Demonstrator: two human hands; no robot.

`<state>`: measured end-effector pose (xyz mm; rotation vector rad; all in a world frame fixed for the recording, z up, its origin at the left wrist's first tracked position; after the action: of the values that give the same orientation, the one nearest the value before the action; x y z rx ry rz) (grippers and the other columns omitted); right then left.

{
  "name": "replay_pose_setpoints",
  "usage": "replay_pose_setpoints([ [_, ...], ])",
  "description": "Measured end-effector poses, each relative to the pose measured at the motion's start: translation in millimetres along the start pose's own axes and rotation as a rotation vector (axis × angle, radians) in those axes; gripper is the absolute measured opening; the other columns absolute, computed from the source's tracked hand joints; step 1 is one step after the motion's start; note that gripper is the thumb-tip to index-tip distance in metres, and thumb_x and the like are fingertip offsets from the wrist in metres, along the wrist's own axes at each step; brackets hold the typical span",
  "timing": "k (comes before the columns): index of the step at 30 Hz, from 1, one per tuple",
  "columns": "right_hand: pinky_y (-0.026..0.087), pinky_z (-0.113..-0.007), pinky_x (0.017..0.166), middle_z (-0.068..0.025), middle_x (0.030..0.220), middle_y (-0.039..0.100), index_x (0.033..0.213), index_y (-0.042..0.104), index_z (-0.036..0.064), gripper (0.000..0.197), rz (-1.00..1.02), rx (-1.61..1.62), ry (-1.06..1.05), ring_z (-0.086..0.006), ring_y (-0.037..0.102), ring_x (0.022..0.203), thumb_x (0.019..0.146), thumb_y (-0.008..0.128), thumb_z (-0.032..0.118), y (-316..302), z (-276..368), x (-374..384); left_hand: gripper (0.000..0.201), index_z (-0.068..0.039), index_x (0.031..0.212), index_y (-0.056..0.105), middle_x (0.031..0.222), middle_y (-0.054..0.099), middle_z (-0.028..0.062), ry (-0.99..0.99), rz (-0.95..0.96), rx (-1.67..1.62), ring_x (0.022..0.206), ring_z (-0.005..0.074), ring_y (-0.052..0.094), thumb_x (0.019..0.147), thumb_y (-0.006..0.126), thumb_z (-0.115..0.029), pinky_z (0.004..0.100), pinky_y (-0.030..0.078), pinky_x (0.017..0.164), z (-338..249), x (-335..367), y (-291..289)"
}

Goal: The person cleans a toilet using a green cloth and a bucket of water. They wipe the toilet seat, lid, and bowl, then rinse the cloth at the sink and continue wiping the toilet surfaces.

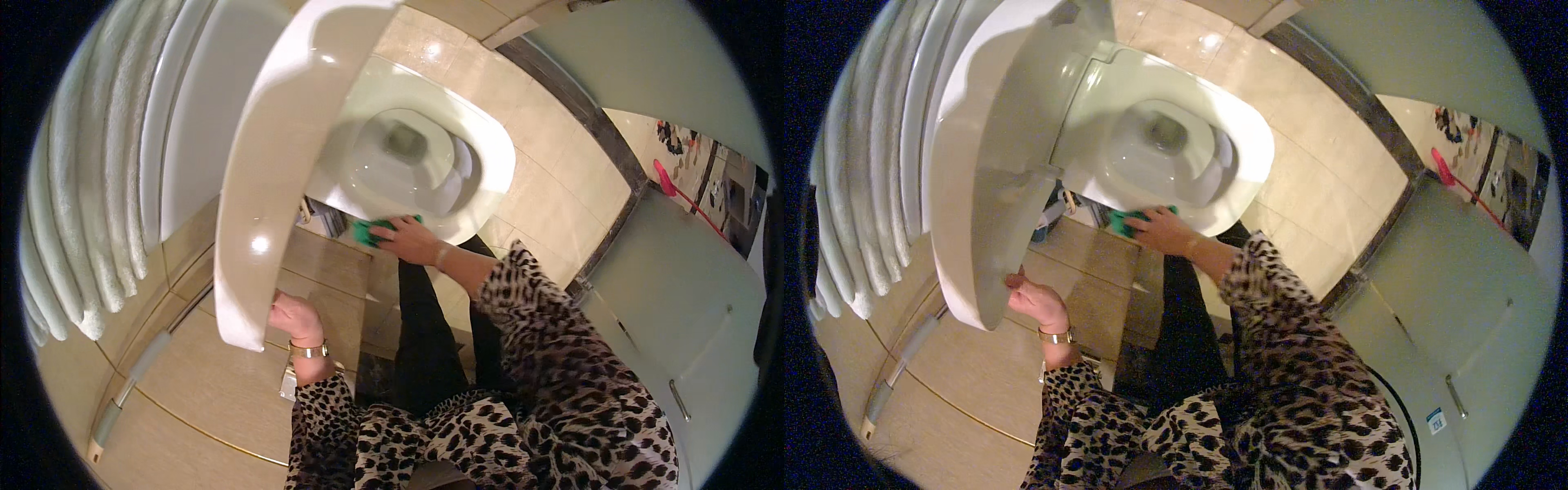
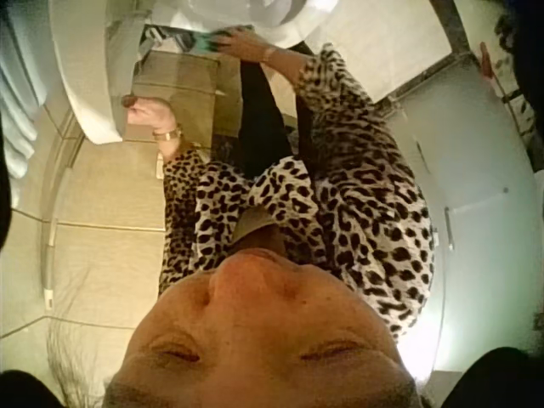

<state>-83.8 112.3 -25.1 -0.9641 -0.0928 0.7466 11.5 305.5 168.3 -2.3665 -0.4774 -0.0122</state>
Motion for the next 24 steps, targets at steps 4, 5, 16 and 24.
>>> replay_pose_setpoints([
  [4,0.048,-0.042,0.089,-0.0025,0.138,0.049,0.106,0.064,0.0197,0.024,-0.028,0.054,0.029,-0.0293,0.054,0.109,0.082,0.062,0.02,-5.4,-43.9,-124.3,0.055,0.017,0.124,0.044,0.129,0.051,0.0243,-0.032,0.016,0.038,0.113,0.0271,0.053,0.102,0.046,-0.033,0.0423,0.044,0.101,16.5,-0.2,-7.3],
  [5,0.05,-0.041,0.085,-0.0036,0.136,0.05,0.103,0.065,0.0183,0.021,-0.006,0.095,0.129,-0.0294,0.056,0.104,0.082,0.062,0.018,-11.8,-62.3,-145.9,0.055,0.017,0.124,0.043,0.13,0.05,0.0251,-0.006,0.003,0.03,0.113,0.0275,0.053,0.102,0.046,-0.033,0.0422,0.044,0.101,11.0,1.2,-7.1],
  [16,0.047,-0.043,0.093,-0.0047,0.144,0.043,0.13,0.054,0.0269,0.05,-0.516,-0.111,0.537,-0.0322,0.052,0.115,0.082,0.061,0.017,-152.4,-219.5,9.7,0.058,0.012,0.136,0.037,0.14,0.042,0.0269,0.187,0.202,-0.146,0.125,0.0329,0.045,0.103,0.044,-0.035,0.044,0.035,0.109,74.4,-18.0,-18.9],
  [24,0.048,-0.042,0.096,-0.0131,0.137,0.05,0.119,0.06,0.0177,0.036,-0.55,0.324,0.5,-0.0356,0.053,0.116,0.084,0.062,0.011,-93.6,-194.8,-87.0,0.065,0.005,0.133,0.043,0.131,0.043,0.0218,0.509,0.453,0.446,0.125,0.0363,0.045,0.088,0.067,-0.035,0.0462,0.046,0.104,0.9,-52.0,9.2],
])
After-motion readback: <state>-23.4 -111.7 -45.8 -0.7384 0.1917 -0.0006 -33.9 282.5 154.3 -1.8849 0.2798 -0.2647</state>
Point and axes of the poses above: each hand's wrist, its own x-axis towards the middle knuckle, its own y-axis out of the palm, z = x × y, the point moved 5 cm from there along x, towards the middle knuckle
